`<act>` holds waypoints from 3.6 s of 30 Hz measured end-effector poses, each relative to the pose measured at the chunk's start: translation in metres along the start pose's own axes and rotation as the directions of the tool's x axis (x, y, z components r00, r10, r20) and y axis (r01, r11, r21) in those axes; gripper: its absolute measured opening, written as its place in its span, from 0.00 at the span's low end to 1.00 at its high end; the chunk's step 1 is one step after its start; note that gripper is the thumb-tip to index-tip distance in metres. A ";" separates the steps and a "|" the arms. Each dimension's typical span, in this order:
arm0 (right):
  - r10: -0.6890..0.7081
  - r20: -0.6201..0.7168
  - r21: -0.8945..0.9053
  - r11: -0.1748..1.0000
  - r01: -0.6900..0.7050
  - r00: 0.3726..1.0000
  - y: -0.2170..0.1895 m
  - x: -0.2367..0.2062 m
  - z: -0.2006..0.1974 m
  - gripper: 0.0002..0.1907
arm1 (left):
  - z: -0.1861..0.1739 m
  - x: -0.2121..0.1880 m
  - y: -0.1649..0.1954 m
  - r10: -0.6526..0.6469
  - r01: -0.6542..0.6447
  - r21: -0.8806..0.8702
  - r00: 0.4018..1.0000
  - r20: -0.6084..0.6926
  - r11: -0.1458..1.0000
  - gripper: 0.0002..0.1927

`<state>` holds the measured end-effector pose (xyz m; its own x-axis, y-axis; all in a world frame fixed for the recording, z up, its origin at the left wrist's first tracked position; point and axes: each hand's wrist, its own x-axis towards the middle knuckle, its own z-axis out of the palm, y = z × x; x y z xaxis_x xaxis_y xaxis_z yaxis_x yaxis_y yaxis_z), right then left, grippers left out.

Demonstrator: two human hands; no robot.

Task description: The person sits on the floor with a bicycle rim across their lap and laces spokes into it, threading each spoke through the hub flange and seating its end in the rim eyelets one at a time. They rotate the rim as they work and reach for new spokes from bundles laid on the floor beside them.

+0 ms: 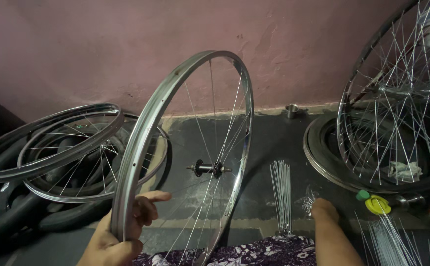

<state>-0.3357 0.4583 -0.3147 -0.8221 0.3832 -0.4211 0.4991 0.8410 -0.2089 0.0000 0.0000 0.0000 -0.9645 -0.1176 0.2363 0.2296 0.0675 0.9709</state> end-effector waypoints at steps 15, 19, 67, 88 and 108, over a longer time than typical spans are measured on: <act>-0.081 0.071 -0.105 0.991 0.088 0.994 -0.002 -0.007 -0.005 0.20 | 0.019 0.002 0.018 -0.032 0.027 -0.085 0.998 -0.054 0.996 0.41; -0.087 0.068 -0.020 0.996 0.088 0.994 -0.011 -0.010 -0.012 0.21 | 0.031 0.008 0.027 0.028 -0.031 -0.147 0.999 -0.024 0.989 0.58; -0.954 -0.296 0.890 -0.296 0.346 -0.055 -0.017 -0.347 0.026 0.08 | 0.096 0.061 0.008 -0.033 0.172 -0.223 0.854 0.519 0.960 0.12; -0.949 -0.306 0.873 -0.313 0.375 -0.081 -0.009 -0.342 0.026 0.06 | 0.109 0.065 -0.077 0.094 0.100 -0.502 0.933 0.347 0.859 0.14; -0.935 -0.354 0.816 -0.319 0.482 -0.020 -0.001 -0.361 0.024 0.04 | 0.114 0.045 -0.058 -0.064 0.191 -0.567 0.970 0.235 0.802 0.11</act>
<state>-0.0328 0.3100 -0.1840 -0.5468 -0.6592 0.5162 -0.3322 -0.3951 -0.8565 -0.0715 0.1041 -0.0499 -0.9808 0.1149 0.1577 0.0738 -0.5298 0.8449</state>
